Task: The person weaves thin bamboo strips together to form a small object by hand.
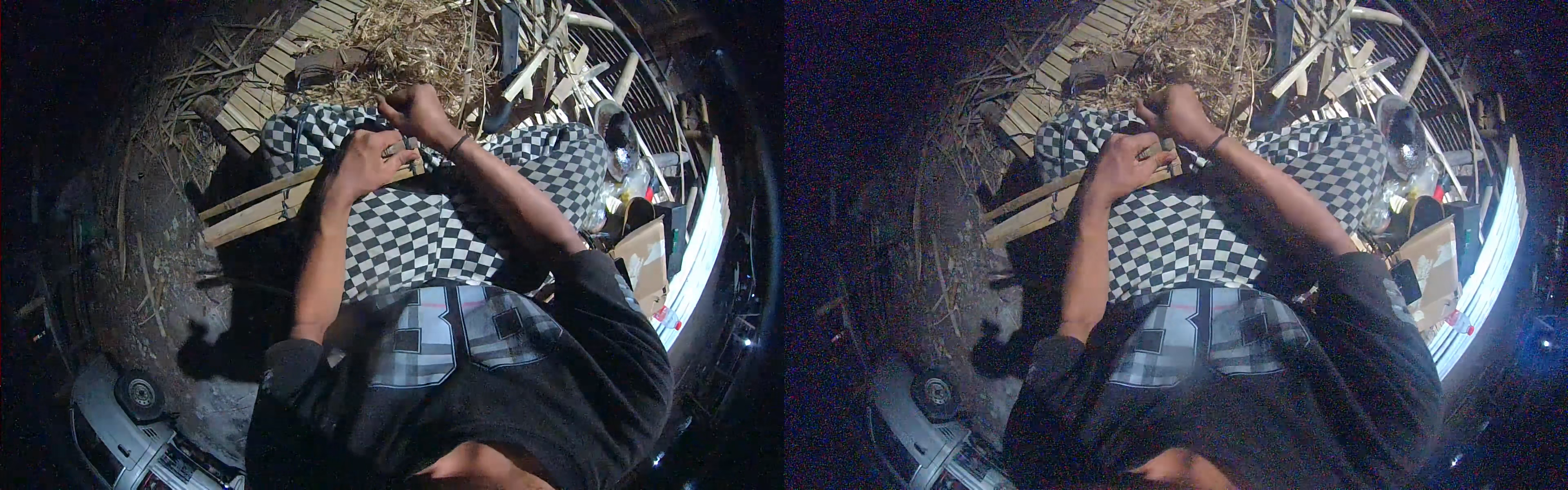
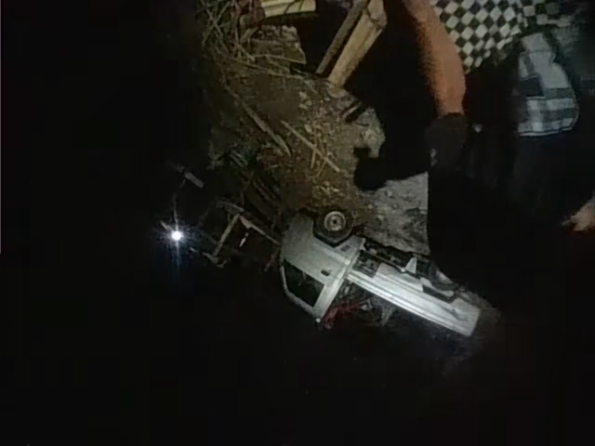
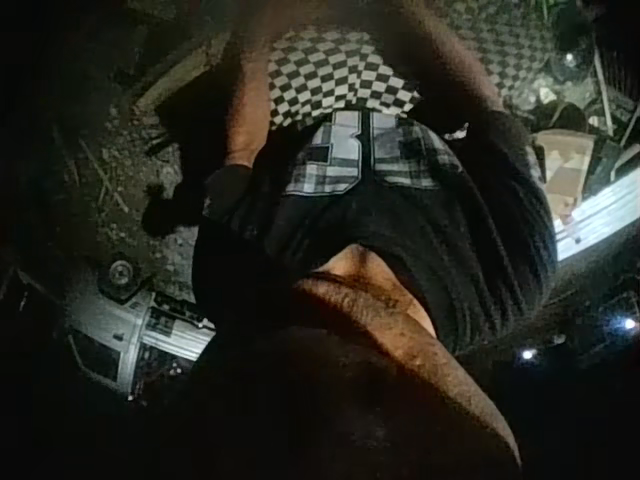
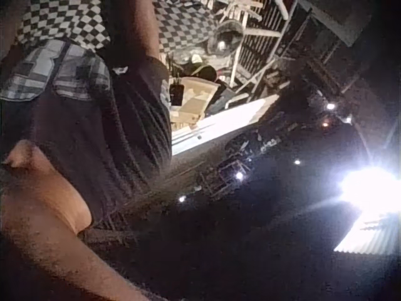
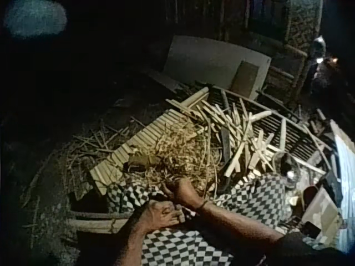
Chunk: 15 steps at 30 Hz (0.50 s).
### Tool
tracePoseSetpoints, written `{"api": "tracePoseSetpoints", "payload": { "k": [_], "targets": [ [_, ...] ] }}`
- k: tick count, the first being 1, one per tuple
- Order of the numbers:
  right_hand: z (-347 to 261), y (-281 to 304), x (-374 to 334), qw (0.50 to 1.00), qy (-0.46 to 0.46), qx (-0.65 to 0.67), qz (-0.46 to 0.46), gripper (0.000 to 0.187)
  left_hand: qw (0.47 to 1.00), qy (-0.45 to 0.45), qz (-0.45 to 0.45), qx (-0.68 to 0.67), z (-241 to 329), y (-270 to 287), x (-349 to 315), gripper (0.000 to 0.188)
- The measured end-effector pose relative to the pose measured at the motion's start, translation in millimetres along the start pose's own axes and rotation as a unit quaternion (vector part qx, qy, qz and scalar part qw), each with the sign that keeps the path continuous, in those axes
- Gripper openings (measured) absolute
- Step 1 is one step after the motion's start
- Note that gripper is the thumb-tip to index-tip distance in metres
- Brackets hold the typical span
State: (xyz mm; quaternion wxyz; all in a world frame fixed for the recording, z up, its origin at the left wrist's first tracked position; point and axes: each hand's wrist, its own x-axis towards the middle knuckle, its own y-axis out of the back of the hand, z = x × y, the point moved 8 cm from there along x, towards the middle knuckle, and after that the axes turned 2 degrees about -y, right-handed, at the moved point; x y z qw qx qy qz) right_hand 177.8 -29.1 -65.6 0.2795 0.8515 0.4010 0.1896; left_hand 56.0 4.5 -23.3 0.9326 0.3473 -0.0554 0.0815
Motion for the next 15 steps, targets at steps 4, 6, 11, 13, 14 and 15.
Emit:
{"api": "tracePoseSetpoints", "payload": {
  "k": [4, 6, 11, 13, 14, 15],
  "targets": [
    [2.4, 0.4, 2.2, 0.998, 0.002, 0.056, 0.032, 0.037, 1.0, 0.001, 0.01, 0.008, -1.6, -1.3, -1.1, 0.028],
    [3.0, -0.5, 4.2, 0.998, 0.017, -0.051, 0.038, 0.024, 1.0, -0.01, 0.017, 0.015, -1.1, -2.3, -2.1, 0.027],
    [10.3, -2.9, 5.9, 0.999, 0.01, -0.027, -0.018, 0.007, 1.0, -0.011, 0.003, 0.023, -2.0, -5.3, -6.1, 0.028],
    [20.4, -6.3, 6.8, 1.0, 0.003, -0.007, -0.001, 0.007, 1.0, 0.002, -0.009, 0.011, -3.2, -8.4, -5.9, 0.029],
    [12.1, -1.6, 6.4, 0.997, 0.059, 0.02, 0.046, 0.02, 1.0, 0.015, -0.021, 0.001, -5.4, -9.8, -5.7, 0.031],
    [4.6, 4.9, 5.0, 0.988, 0.114, 0.047, 0.093, 0.042, 1.0, 0.008, -0.01, -0.003, -5.5, -7.9, -5.6, 0.034]
  ]
}}
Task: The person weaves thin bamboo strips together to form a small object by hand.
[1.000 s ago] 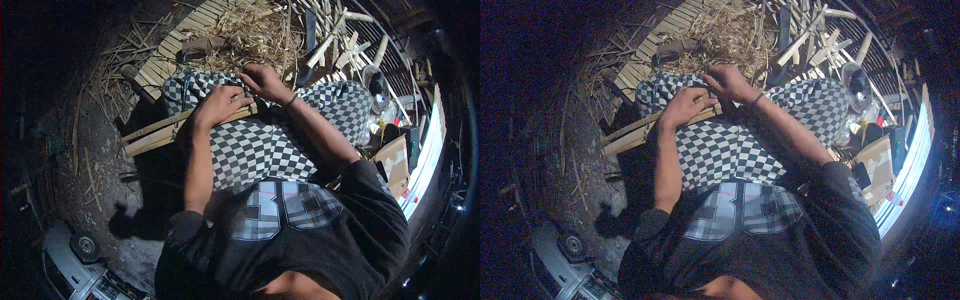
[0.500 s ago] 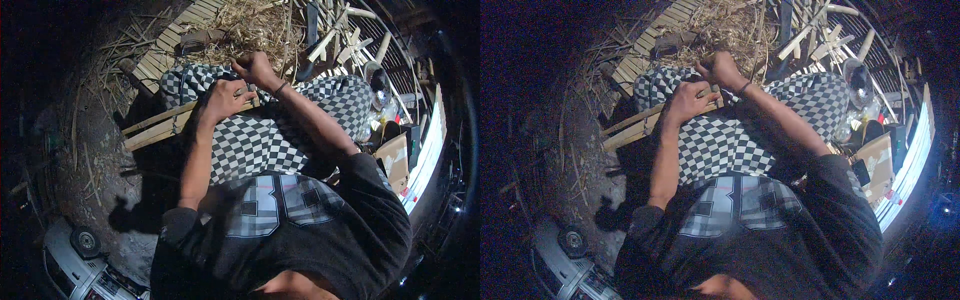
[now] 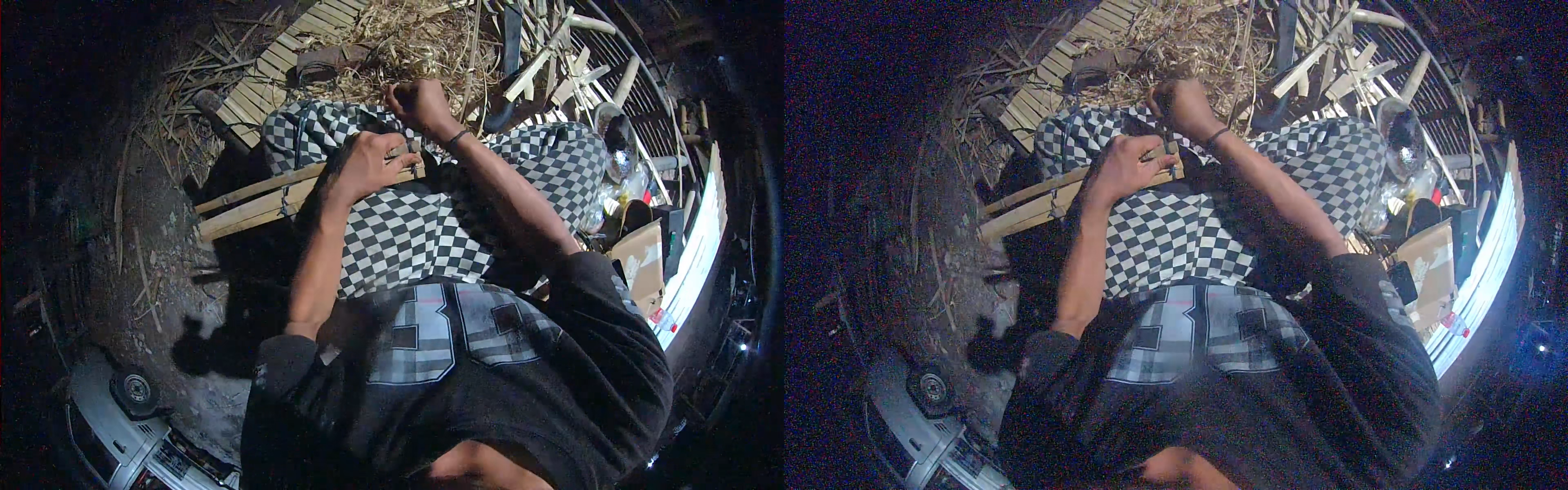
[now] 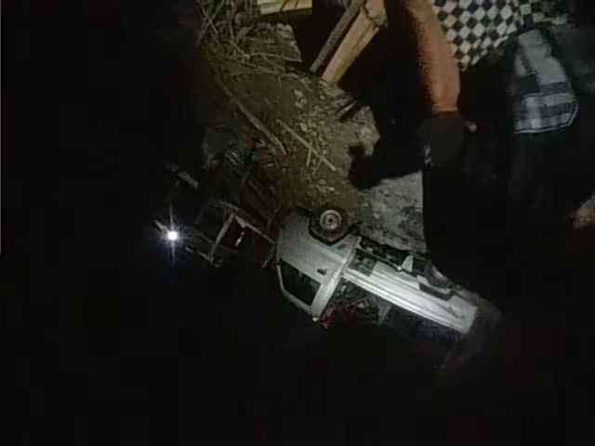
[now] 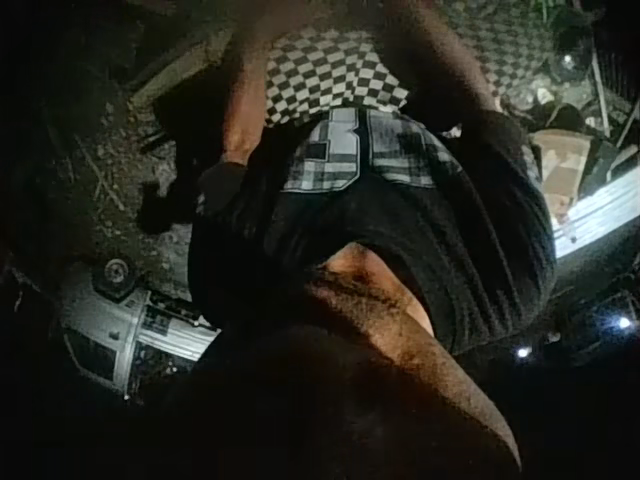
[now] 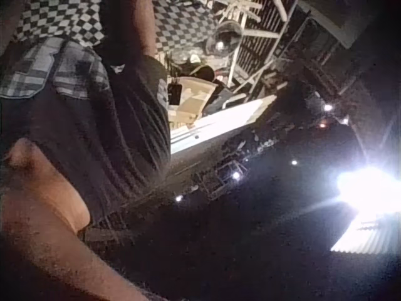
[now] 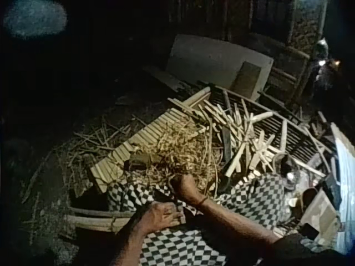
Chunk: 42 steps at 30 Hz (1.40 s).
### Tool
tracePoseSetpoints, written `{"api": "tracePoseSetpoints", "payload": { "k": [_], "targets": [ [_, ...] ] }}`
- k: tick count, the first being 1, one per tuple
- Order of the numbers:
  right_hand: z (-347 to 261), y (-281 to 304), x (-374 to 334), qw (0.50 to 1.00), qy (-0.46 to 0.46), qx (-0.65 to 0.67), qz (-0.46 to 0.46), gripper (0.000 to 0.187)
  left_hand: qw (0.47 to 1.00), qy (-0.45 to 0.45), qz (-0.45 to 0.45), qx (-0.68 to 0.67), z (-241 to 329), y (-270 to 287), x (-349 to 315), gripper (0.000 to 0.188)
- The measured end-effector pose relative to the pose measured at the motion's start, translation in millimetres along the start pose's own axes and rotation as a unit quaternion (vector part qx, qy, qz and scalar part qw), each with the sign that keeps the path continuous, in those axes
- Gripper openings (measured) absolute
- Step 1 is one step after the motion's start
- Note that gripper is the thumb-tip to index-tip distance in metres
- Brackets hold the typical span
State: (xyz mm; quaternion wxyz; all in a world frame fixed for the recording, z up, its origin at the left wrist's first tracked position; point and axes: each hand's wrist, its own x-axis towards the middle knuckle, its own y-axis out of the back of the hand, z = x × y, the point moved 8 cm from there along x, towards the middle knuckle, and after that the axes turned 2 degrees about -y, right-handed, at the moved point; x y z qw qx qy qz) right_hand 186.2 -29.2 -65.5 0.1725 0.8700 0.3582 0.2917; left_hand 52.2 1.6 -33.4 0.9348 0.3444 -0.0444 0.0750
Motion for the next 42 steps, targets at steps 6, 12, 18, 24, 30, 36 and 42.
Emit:
{"api": "tracePoseSetpoints", "payload": {
  "k": [6, 12, 18, 24, 30, 36, 42],
  "targets": [
    [34.7, 8.1, 5.8, 0.983, -0.097, 0.017, -0.154, 0.038, 0.999, 0.04, -0.003, -0.003, 1.9, 7.8, 3.5, 0.031],
    [45.7, 7.5, -1.4, 0.972, -0.107, 0.032, -0.205, 0.041, 0.999, 0.048, -0.021, -0.01, 0.4, 9.7, 3.8, 0.022],
    [10.2, 13.0, -19.1, 0.945, -0.026, 0.133, -0.297, 0.045, 0.998, 0.06, -0.027, -0.004, -1.2, 11.0, 2.2, 0.022],
    [-18.2, 16.8, -31.6, 0.903, -0.067, 0.147, -0.398, 0.043, 0.992, 0.103, -0.002, 0.071, 5.2, 13.9, -6.2, 0.027],
    [-6.6, 4.9, -33.2, 0.911, -0.109, 0.009, -0.397, 0.042, 0.991, 0.127, -0.007, 0.05, -1.1, 8.5, -13.0, 0.028],
    [21.1, -11.9, -41.4, 0.951, -0.113, 0.06, -0.28, 0.031, 0.989, 0.128, 0.001, 0.07, -8.1, 5.4, -8.0, 0.028],
    [26.7, -20.3, -39.4, 0.951, -0.218, 0.079, -0.207, 0.035, 0.989, 0.09, 0.028, 0.112, -6.1, 1.2, -14.3, 0.026]
  ]
}}
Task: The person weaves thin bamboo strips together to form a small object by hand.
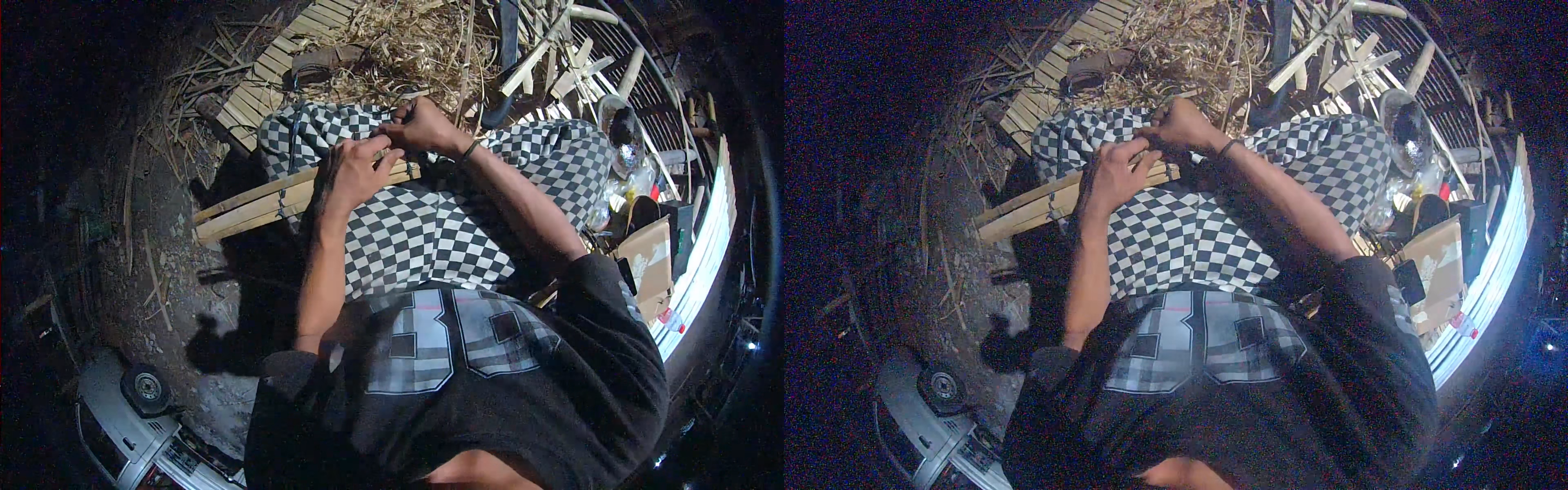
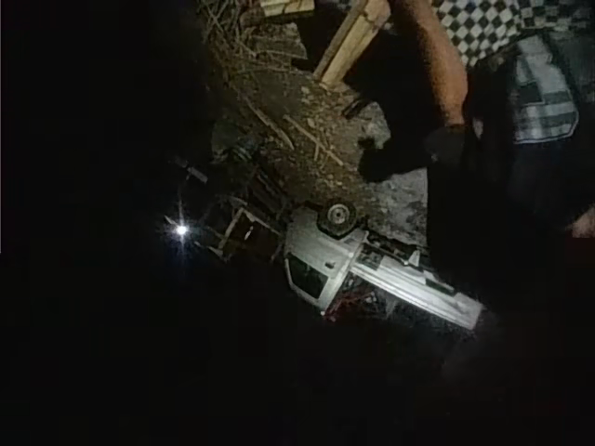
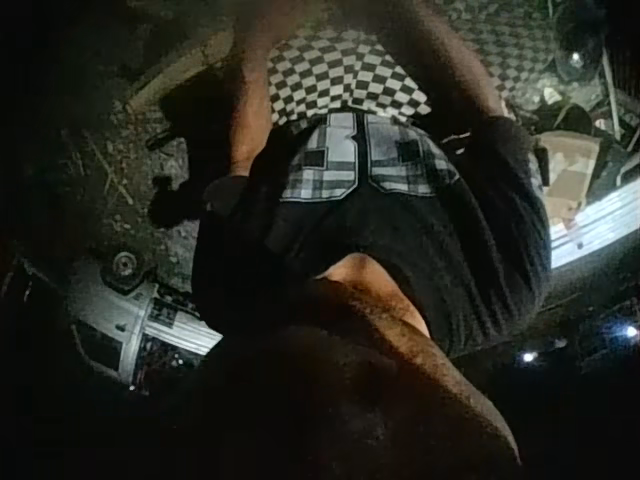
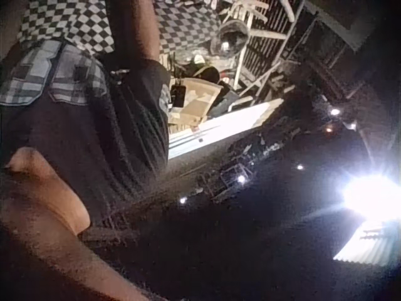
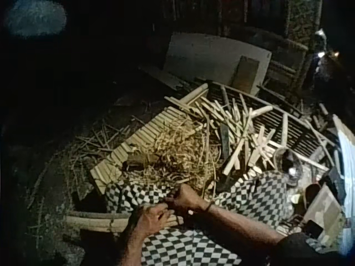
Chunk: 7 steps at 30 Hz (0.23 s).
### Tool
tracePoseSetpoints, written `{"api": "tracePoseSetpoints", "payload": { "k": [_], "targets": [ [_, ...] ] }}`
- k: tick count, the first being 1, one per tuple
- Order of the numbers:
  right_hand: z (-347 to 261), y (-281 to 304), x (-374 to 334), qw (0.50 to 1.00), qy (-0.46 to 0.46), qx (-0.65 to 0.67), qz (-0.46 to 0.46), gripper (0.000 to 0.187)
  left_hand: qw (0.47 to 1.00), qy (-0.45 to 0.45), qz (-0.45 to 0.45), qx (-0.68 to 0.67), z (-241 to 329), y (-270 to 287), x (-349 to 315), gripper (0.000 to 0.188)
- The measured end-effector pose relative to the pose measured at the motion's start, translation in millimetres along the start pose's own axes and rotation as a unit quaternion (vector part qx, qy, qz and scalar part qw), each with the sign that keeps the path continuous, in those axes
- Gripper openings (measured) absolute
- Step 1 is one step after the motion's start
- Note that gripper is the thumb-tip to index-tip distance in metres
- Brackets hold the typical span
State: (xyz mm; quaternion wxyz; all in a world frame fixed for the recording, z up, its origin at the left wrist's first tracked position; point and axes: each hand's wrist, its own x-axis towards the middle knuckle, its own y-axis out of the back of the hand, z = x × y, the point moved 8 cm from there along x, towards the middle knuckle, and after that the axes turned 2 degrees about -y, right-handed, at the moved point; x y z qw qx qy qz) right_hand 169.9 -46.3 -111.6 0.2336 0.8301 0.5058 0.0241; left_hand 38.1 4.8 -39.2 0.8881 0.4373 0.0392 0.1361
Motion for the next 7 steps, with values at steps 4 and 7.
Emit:
{"api": "tracePoseSetpoints", "payload": {
  "k": [4, 7],
  "targets": [
    [20.4, 4.0, 15.7, 0.999, -0.019, 0.048, 0.009, 0.036, 0.999, -0.034, 0.001, -0.023, 13.3, -2.3, -1.7, 0.025],
    [4.3, 11.1, 12.2, 0.991, 0.031, -0.119, 0.057, 0.027, 0.997, -0.069, 0.036, -0.01, 16.9, -0.5, -3.6, 0.021]
  ]
}}
